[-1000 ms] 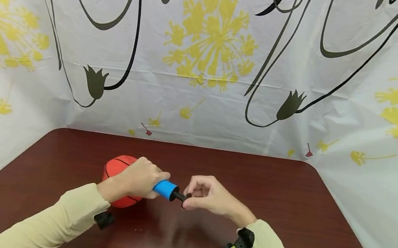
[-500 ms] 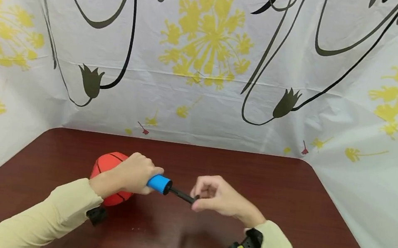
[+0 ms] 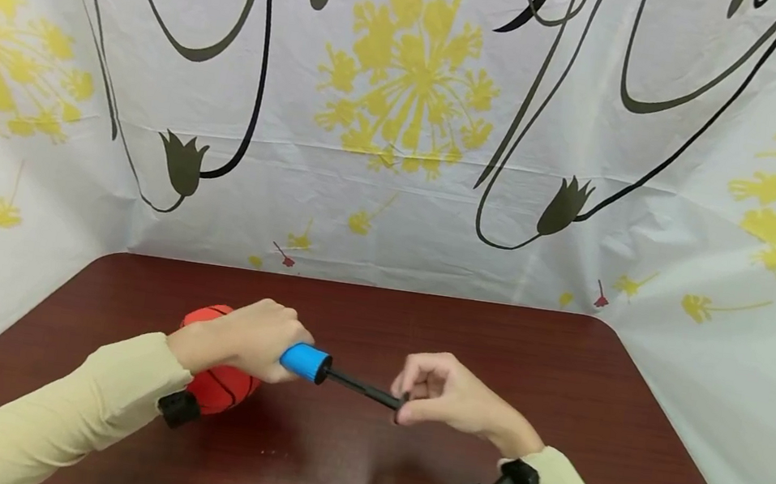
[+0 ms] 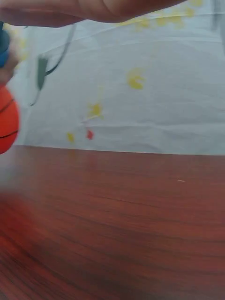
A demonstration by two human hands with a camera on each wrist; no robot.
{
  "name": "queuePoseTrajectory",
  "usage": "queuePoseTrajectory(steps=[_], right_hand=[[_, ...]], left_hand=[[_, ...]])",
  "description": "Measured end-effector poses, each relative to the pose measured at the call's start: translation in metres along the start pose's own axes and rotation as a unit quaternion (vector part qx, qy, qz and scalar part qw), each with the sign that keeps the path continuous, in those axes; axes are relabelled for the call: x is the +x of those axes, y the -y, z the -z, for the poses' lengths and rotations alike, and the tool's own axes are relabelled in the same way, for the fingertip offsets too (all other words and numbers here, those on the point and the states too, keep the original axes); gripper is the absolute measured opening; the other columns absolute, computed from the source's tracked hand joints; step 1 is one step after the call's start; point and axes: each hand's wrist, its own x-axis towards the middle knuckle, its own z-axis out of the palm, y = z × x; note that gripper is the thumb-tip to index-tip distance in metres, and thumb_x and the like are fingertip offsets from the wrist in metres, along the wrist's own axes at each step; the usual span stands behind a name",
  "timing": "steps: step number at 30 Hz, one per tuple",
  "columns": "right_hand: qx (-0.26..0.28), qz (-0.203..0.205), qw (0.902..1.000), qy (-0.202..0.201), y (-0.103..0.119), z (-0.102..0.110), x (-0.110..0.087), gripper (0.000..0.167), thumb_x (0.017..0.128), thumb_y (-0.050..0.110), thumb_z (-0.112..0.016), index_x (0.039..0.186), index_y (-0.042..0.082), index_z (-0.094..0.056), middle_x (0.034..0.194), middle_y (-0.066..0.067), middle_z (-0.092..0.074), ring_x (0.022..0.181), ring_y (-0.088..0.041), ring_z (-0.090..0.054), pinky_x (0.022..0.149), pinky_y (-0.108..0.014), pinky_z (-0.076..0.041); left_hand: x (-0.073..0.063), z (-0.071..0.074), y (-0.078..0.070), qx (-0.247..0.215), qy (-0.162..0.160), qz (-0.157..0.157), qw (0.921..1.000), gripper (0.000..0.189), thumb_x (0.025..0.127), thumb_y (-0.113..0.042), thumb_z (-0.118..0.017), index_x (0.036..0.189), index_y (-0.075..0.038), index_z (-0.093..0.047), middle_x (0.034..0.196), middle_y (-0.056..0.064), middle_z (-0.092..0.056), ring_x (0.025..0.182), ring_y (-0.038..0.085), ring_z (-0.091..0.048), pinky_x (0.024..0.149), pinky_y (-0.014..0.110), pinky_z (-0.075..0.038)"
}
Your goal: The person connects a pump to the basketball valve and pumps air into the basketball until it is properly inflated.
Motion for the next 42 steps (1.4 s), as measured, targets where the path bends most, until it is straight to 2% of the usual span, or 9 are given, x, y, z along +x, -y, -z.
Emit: queuePoseTrajectory(steps=[4,11,13,18,22,25,32,35,42], right_hand=[[0.016,0.013,0.9996,-0.017,-0.001,0.004,-0.009,0.009,0.081,-0.005,-0.056,0.084,-0.004,-0.047,0.087,-0.008,-0.06,0.076,-0.015,-0.061,0.061,-0.026,-0.049],[-0.047,0.053,0.9951,-0.069,-0.026,-0.014,0.03,0.013,0.08,-0.001,-0.059,0.081,-0.007,-0.047,0.082,-0.008,-0.06,0.074,-0.013,-0.063,0.061,-0.025,-0.05],[-0.058,0.031,0.9946,-0.079,-0.028,-0.017,0.034,0.011,0.081,-0.001,-0.058,0.082,-0.006,-0.048,0.083,-0.005,-0.06,0.073,-0.014,-0.063,0.061,-0.026,-0.051],[-0.005,-0.015,0.9963,-0.084,-0.021,-0.019,0.021,0.01,0.079,-0.007,-0.058,0.084,-0.003,-0.049,0.087,-0.003,-0.06,0.076,-0.015,-0.063,0.066,-0.025,-0.05],[0.04,0.007,0.9976,-0.056,-0.009,-0.011,-0.001,0.013,0.079,-0.009,-0.056,0.083,-0.002,-0.047,0.086,-0.006,-0.06,0.077,-0.014,-0.061,0.065,-0.022,-0.048],[0.031,0.033,0.9984,-0.033,-0.003,-0.005,-0.011,0.012,0.081,-0.007,-0.056,0.083,-0.004,-0.045,0.083,-0.008,-0.06,0.076,-0.014,-0.061,0.062,-0.022,-0.048],[-0.099,0.039,0.993,-0.05,-0.017,-0.009,0.017,0.015,0.078,0.005,-0.063,0.081,-0.002,-0.05,0.083,-0.003,-0.056,0.067,-0.008,-0.054,0.052,-0.024,-0.044],[-0.139,0.034,0.9876,-0.063,-0.021,-0.013,0.031,0.014,0.079,0.008,-0.063,0.081,0.001,-0.051,0.08,-0.007,-0.055,0.059,-0.01,-0.05,0.047,-0.028,-0.043],[-0.046,0.014,0.9974,-0.052,-0.009,-0.015,0.021,0.014,0.08,0.001,-0.061,0.081,-0.004,-0.047,0.087,-0.001,-0.059,0.073,-0.009,-0.059,0.062,-0.022,-0.048]], left_hand=[[-0.006,-0.001,0.003,0.001,0.0,0.028,0.9996,0.017,0.072,-0.03,-0.064,0.069,-0.017,-0.053,0.056,-0.009,-0.044,0.05,0.006,-0.042,0.049,0.023,-0.038],[0.004,-0.003,-0.01,0.055,-0.041,0.031,0.9971,0.02,0.07,-0.032,-0.067,0.077,-0.016,-0.058,0.06,-0.006,-0.048,0.051,0.008,-0.044,0.049,0.024,-0.038],[0.004,-0.007,-0.01,0.07,-0.058,0.022,0.9956,0.021,0.07,-0.032,-0.067,0.077,-0.016,-0.057,0.059,-0.005,-0.047,0.049,0.009,-0.043,0.048,0.023,-0.037],[-0.004,-0.019,-0.006,0.096,-0.144,-0.024,0.9847,0.025,0.068,-0.032,-0.069,0.078,-0.015,-0.054,0.058,-0.004,-0.051,0.046,0.007,-0.043,0.045,0.021,-0.037],[-0.012,-0.025,0.004,0.112,-0.215,-0.032,0.9695,0.026,0.065,-0.028,-0.071,0.074,-0.014,-0.05,0.056,-0.005,-0.052,0.043,0.006,-0.043,0.042,0.02,-0.035],[-0.014,-0.028,0.01,0.124,-0.247,-0.031,0.9607,0.028,0.064,-0.026,-0.073,0.074,-0.013,-0.051,0.055,-0.004,-0.052,0.041,0.006,-0.041,0.04,0.019,-0.034],[-0.001,-0.03,-0.002,0.132,-0.262,-0.073,0.9532,0.028,0.066,-0.029,-0.071,0.073,-0.012,-0.05,0.054,-0.004,-0.05,0.041,0.006,-0.04,0.041,0.018,-0.034],[0.002,-0.028,-0.006,0.138,-0.275,-0.069,0.949,0.029,0.065,-0.031,-0.071,0.072,-0.013,-0.05,0.052,-0.004,-0.047,0.041,0.007,-0.039,0.041,0.019,-0.034],[0.001,-0.023,-0.003,0.164,-0.268,-0.089,0.9451,0.027,0.066,-0.032,-0.069,0.074,-0.014,-0.051,0.053,-0.005,-0.048,0.041,0.005,-0.04,0.041,0.018,-0.033]])
